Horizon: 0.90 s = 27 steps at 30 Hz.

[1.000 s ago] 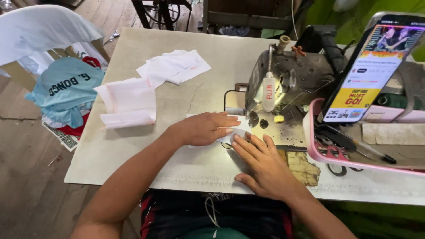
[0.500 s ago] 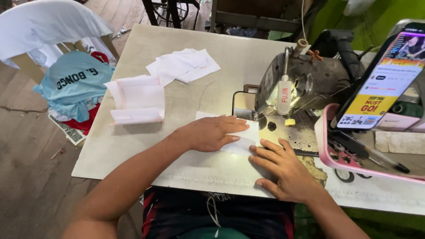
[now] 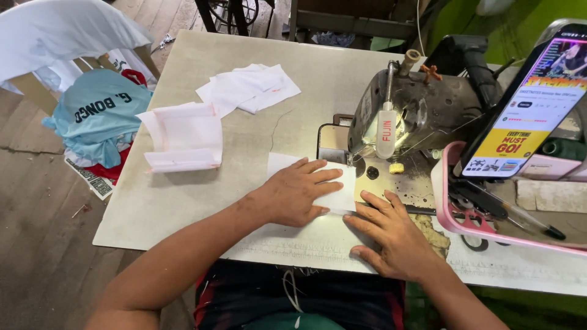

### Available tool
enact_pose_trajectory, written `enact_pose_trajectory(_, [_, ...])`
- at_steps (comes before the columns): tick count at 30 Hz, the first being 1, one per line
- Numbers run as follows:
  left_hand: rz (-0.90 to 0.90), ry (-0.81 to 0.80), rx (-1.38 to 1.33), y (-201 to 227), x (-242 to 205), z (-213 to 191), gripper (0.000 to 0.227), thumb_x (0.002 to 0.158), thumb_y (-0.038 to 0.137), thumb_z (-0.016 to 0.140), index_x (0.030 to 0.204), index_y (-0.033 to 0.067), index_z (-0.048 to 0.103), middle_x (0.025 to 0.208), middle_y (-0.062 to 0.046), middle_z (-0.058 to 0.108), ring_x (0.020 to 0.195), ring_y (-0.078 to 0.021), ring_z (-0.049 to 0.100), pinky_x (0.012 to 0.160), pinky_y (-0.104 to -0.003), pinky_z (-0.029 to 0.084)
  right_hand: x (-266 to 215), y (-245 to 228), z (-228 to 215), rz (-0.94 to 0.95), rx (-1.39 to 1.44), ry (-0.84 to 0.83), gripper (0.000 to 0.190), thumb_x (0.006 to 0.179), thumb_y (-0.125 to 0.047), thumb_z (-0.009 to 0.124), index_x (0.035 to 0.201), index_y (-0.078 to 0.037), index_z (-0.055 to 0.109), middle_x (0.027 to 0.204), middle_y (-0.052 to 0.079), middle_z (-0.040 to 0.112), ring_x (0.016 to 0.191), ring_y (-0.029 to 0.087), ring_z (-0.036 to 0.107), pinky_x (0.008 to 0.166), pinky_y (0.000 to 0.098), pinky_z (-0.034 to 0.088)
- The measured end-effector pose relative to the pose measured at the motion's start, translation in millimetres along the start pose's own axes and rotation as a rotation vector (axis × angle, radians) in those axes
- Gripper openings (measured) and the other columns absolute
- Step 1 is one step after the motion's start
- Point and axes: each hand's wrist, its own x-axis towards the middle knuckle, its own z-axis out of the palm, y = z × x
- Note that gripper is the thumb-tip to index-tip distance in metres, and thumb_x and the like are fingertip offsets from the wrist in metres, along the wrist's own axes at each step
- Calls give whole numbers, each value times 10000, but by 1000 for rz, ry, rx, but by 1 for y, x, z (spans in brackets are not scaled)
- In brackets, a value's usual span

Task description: Folding and trimming small pieces of white fabric at a sewing workstation.

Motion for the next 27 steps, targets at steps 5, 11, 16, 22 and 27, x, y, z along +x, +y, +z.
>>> enact_pose_trajectory(5, [12,21,20,8,2,-10,587,848,467,680,1321,136,580,1572,-87,432,1332,-394,438,1103,-488,365,-2,0,1,-13,3,52,487,890,-450,689,1262,-137,671,1350,100,649,1360,362,511,1112,645,316])
enact_pose_trajectory(11, [-37,53,11,6,5,-1,773,847,545,652,1478,138,467,1533,-58,488,1290,-372,443,1048,-476,395,2,5,-6,11,99,21,381,940,-398,593,1230,-172,693,1332,52,687,1349,295,543,1148,623,304])
enact_pose_trajectory(16, [-73,-59,34,11,6,-8,685,925,557,514,1504,196,457,1526,-42,469,1395,-357,400,1175,-527,330,12,51,0,166,146,100,350,947,-282,586,1251,-154,704,1099,132,715,1110,360,664,958,558,501])
enact_pose_trajectory(22, [-89,-22,-20,12,1,-4,729,949,622,452,1531,185,414,1556,-71,418,1422,-406,343,1191,-598,270,42,57,-4,318,-50,17,421,938,-461,575,1312,-288,661,1044,207,721,1036,490,667,912,630,523])
enact_pose_trajectory(27, [-106,-29,-46,13,0,-2,740,955,642,414,1545,194,392,1576,-68,387,1447,-418,302,1201,-623,228,44,58,0,481,-171,-62,416,956,-585,485,1282,-403,668,1085,189,746,1040,512,676,997,625,512])
